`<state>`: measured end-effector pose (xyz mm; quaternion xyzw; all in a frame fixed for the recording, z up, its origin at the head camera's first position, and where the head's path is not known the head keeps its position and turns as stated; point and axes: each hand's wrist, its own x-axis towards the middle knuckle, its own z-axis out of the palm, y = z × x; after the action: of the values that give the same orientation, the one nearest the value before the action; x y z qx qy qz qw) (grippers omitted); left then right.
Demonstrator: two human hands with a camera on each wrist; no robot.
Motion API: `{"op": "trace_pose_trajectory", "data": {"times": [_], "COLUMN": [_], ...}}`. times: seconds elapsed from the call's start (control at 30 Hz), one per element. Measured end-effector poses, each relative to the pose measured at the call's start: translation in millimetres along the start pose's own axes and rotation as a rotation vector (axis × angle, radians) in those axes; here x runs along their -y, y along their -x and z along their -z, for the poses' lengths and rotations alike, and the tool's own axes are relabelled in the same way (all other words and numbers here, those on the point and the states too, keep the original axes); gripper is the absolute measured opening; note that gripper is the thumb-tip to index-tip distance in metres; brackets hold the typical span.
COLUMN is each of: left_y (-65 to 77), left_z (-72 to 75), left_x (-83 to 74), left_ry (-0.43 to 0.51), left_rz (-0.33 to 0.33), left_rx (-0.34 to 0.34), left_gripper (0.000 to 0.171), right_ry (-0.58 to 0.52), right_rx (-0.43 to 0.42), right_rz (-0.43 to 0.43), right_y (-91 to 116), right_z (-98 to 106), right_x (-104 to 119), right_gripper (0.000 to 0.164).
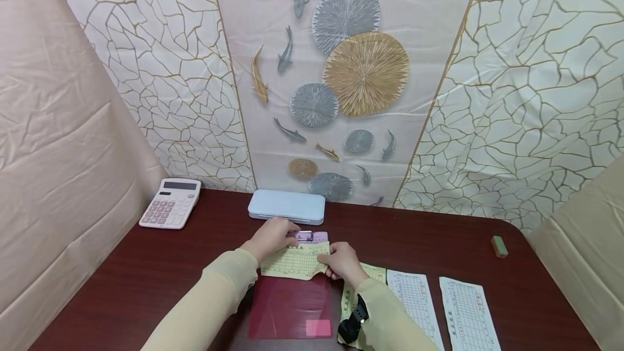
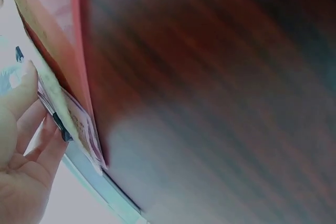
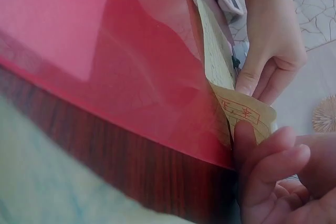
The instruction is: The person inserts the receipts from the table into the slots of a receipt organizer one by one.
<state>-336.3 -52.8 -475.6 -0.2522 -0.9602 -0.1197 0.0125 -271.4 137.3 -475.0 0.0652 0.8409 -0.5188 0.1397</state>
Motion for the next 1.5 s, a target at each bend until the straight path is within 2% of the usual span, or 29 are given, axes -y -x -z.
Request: {"op": "trace_pose_trajectory", "data": {"times": [0.07,0.27,0.37,0.5,0.63,0.9,1.2,1.5], "left_y": [-1.1,-3.0,-2.4,-1.8,-2.4,-0.5,2.0,-1.6], "left_z": [-0.1,0.4,0.1,-1.0,-2.2,-3.6,1.3,0.3], "left_x": [-1.4,-8.3,-10.7,-10.3,-9.9,-9.6,-9.4,-10.8], "left_ry": [-0.013,-0.100,-0.139,-0.165,-0.174,-0.188,-0.146,-0.167], "left_rz": [0.002,-0.047,-0.064,-0.054,-0.032,-0.033,-0.027,-0.046], "left_rx": [0.007,0.006,0.002,0.005,0.019,0.018,0.004,-0.011], "left_gripper": [0.033,0.014,0.013,0.012,0.012,0.012,0.014,0.014], "right_ry": [-0.005,-0.019,0.015,0.054,0.049,0.026,0.112,0.214], "right_rx": [0.002,0.033,0.037,0.011,-0.027,-0.067,-0.130,-0.164], "right_rz": [-0.009,-0.040,-0.027,-0.018,-0.025,-0.030,0.001,0.021], "right_y": [0,-2,-3,-2,-3,-2,1,3], "right_z": [1,6,5,1,-3,-11,-18,-18], "right_x": [0,0,1,3,4,4,8,9], "right_gripper": [0.022,0.032,0.035,0.036,0.033,0.030,0.033,0.038]}}
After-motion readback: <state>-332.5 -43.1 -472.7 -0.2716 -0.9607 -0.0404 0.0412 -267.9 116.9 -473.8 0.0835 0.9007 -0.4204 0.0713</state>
